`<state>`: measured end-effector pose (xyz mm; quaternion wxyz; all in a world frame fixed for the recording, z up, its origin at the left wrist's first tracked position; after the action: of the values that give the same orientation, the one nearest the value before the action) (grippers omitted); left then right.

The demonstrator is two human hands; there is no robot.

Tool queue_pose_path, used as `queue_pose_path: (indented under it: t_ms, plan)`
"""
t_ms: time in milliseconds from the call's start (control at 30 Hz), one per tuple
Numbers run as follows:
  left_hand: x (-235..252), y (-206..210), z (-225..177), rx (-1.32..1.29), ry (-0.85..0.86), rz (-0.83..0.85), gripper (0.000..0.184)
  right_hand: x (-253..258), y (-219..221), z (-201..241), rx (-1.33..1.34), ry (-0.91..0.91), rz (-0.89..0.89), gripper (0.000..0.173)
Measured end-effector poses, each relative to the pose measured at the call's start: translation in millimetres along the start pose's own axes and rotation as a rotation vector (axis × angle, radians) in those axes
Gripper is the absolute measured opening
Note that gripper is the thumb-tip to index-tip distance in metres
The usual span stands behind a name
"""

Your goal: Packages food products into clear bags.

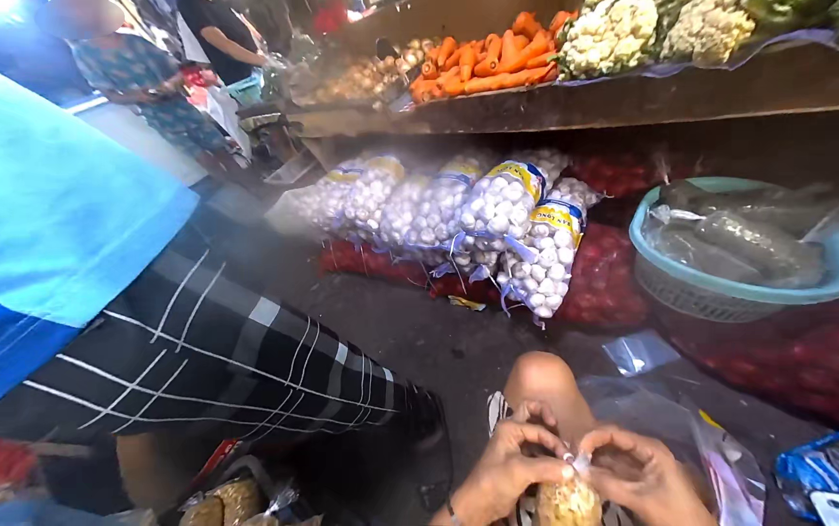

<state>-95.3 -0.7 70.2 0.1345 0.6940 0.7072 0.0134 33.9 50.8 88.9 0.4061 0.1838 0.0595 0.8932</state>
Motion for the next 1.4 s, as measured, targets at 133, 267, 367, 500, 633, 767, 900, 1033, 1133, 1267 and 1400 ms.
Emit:
queue_pose_path:
  t_ms: [133,267,367,500,633,767,900,1033,1133,1267,1400]
  plan:
    - [-3,-5,-8,0.097,0.011,-0.052,0.002,4,-1,-12,-0.02,0.008,-0.035,0.033]
    - [-5,-7,-11,0.163,0.002,-0.098,0.004,6,2,-15,-0.058,0.008,0.005,0.042]
    - [-6,-10,-14,0.211,-0.01,-0.166,0.007,6,5,-15,-0.102,-0.019,-0.029,0.043]
    - [-12,-8,-22,0.329,0.071,-0.307,0.007,6,11,-11,-0.217,-0.115,-0.045,0.042]
    - [-28,-1,-31,0.418,0.213,-0.518,0.006,5,16,-6,-0.221,-0.191,-0.001,0.039]
    - [-38,-1,-31,0.426,0.273,-0.612,0.006,8,14,-4,-0.2,-0.14,0.057,0.043]
    - [-42,8,-43,0.575,0.314,-0.522,0.006,19,8,-21,0.069,0.222,0.216,0.057]
    - [-36,15,-55,0.722,0.366,-0.452,0.005,28,10,-18,0.016,0.305,0.276,0.064]
    - [-32,10,-54,0.73,0.346,-0.438,0.005,27,12,-9,-0.229,0.19,0.268,0.062]
    - [-29,2,-47,0.686,0.286,-0.469,0.007,18,19,-5,-0.394,-0.016,0.241,0.05]
    - [-29,-4,-42,0.63,0.236,-0.491,0.006,13,23,-8,-0.431,-0.102,0.18,0.035]
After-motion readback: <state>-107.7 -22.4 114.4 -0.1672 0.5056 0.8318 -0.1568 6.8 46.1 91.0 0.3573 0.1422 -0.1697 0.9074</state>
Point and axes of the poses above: each hand's wrist, its own x-axis towards the middle knuckle, its own y-axis out of the palm, z = x × y, the point moved 10 cm from there along x, towards the middle knuckle, and after that the axes turned 10 degrees about -y, right-handed, at the moved point
